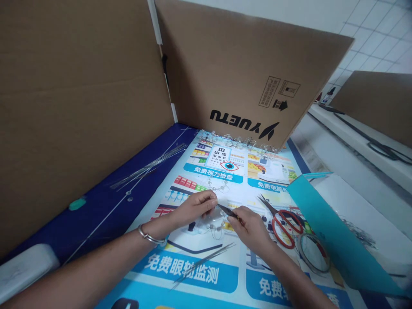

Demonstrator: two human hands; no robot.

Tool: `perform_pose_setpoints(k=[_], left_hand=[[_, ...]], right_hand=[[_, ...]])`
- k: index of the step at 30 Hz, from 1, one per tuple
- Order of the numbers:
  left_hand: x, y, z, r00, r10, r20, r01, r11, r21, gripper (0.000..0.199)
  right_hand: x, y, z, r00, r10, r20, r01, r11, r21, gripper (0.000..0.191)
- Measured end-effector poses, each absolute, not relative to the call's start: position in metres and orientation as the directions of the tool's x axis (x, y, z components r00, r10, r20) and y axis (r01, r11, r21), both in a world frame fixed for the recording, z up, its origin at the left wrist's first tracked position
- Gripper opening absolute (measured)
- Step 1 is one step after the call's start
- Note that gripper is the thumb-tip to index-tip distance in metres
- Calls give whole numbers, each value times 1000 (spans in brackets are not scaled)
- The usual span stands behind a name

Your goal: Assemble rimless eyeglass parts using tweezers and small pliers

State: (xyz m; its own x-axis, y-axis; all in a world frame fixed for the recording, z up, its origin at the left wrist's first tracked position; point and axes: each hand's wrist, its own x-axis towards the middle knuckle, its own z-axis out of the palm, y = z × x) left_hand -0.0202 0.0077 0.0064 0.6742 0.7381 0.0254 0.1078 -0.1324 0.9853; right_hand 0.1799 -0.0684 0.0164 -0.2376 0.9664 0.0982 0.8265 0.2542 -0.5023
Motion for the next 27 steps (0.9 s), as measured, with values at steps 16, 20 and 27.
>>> perform_pose_setpoints(k=[16, 20, 27], left_hand=[[-20, 8, 4, 641, 763, 83, 185, -258, 948, 27], [-21, 6, 9, 633, 764, 127, 230, -342, 911, 27], [-23, 5, 14, 649, 731, 210, 278, -485, 829, 26]], right_hand=[[184, -63, 21, -310, 951, 11, 742, 249, -623, 23], [184, -63, 21, -295, 955, 33, 776, 260, -574, 20], [184, -66, 24, -299, 952, 61, 804, 285, -522, 16]])
